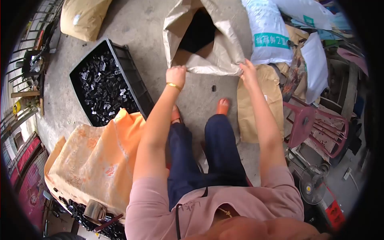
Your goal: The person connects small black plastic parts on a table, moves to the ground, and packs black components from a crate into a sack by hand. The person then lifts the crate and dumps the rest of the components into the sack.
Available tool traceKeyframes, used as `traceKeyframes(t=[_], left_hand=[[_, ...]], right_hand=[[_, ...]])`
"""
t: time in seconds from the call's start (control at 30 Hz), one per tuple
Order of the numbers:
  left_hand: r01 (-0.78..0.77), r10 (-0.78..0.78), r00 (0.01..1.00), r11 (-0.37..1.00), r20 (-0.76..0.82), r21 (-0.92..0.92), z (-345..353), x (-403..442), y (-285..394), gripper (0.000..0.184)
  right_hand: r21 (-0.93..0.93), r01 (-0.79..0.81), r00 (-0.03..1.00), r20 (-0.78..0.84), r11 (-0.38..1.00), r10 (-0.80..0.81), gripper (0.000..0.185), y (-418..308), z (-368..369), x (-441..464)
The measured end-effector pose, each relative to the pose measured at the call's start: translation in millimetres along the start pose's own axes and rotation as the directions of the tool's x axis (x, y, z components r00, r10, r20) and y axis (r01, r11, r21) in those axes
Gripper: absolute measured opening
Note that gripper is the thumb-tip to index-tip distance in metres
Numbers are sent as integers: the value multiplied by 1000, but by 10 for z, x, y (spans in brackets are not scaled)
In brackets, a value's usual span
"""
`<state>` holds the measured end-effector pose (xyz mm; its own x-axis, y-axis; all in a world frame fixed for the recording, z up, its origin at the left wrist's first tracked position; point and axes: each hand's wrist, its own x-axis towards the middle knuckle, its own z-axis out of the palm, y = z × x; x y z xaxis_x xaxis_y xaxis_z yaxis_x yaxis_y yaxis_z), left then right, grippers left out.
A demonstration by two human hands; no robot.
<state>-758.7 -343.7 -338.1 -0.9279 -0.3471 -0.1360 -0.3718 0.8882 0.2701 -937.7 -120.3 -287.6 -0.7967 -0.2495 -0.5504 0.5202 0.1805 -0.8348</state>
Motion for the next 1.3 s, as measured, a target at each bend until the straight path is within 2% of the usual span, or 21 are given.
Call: traceKeyframes(t=[0.03, 0.1, 0.2, 0.23, 0.3, 0.33, 0.37, 0.4, 0.47, 0.53, 0.57, 0.63, 0.73, 0.87, 0.9, 0.97, 1.0, 1.07, 1.1, 1.2, 1.3], left_hand=[[5, -12, 998, 994, -57, -113, -15, -64, -26, 21], [-150, 68, 943, 960, -327, -235, -24, -227, -46, 26], [80, -258, 817, 936, -516, -342, -93, -684, 125, 35], [226, -453, 760, 857, -467, -464, 94, -898, 106, 38], [491, -789, 565, 558, -242, -669, 717, -1489, 69, 40], [598, -898, 437, 340, -61, -726, 1104, -1854, 88, 38], [709, -938, 343, 223, 52, -669, 1623, -2291, 105, 36], [803, -960, 231, 96, 159, -588, 2184, -2795, 151, 34], [739, -820, -148, -464, 553, -489, 3193, -3766, 350, 31], [660, -574, -372, -716, 730, -227, 2957, -3732, 635, 33], [623, -564, -388, -743, 729, -243, 3283, -3945, 745, 34], [599, -536, -449, -774, 715, -204, 3784, -4211, 933, 44], [435, -382, -440, -883, 813, -179, 3917, -4087, 1004, 52], [549, -449, -463, -822, 765, -150, 4596, -4076, 1042, 57], [706, -540, -401, -697, 740, -126, 4731, -4112, 1050, 54], [925, -678, -219, -372, 702, -71, 4982, -4171, 1064, 48], [928, -719, -261, -372, 644, -39, 5006, -4096, 1061, 44], [925, -787, -341, -378, 515, 35, 4898, -3909, 1081, 36], [932, -783, -321, -363, 533, 27, 4910, -3912, 1118, 34], [926, -793, -321, -378, 519, -5, 4845, -3928, 1042, 29], [823, -820, -384, -512, 425, -244, 4483, -3555, 869, 31]], right_hand=[[109, -31, 999, 47, 994, 26, 42, 2, -55, -4], [305, -114, 985, 158, 945, 67, 46, 27, -233, 93], [386, -217, 969, -24, 896, 245, 52, 302, -470, 188], [287, -291, 920, -176, 913, 349, 50, 614, -614, 300], [-281, -390, 892, 121, 877, 436, 45, 1352, -1051, 413], [-561, -371, 855, 104, 740, 508, 42, 1486, -979, 412], [-788, -308, 819, 64, 532, 570, 39, 1646, -902, 396], [-884, -121, 842, 149, 452, 518, 39, 1848, -934, 482], [-931, 269, 820, 355, 245, 449, 39, 2410, -1092, 710], [-927, 312, 817, 373, 208, 440, 43, 2956, -1188, 968], [-923, 332, 818, 385, 196, 427, 46, 3201, -1152, 1137], [-938, 344, 853, 333, 47, 402, 52, 3573, -1122, 1425], [-991, 132, 919, 129, 19, 372, 60, 3981, -987, 1553], [-963, -246, 915, -193, 111, 353, 61, 4151, -630, 1535], [-960, -257, 923, -210, 111, 322, 59, 4202, -585, 1529], [-996, -77, 984, -70, 37, 166, 55, 4641, -1055, 1877], [-1000, 18, 996, 18, -1, 86, 53, 4783, -1190, 2047], [-1000, 16, 995, 13, -26, 98, 50, 4688, -1069, 1994], [-999, 12, 994, 7, -43, 109, 49, 4546, -967, 1870], [-901, 429, 858, 387, -58, 336, 40, 4087, -467, 1409], [-847, 460, 686, 529, 265, 500, 36, 3494, 87, 688]])
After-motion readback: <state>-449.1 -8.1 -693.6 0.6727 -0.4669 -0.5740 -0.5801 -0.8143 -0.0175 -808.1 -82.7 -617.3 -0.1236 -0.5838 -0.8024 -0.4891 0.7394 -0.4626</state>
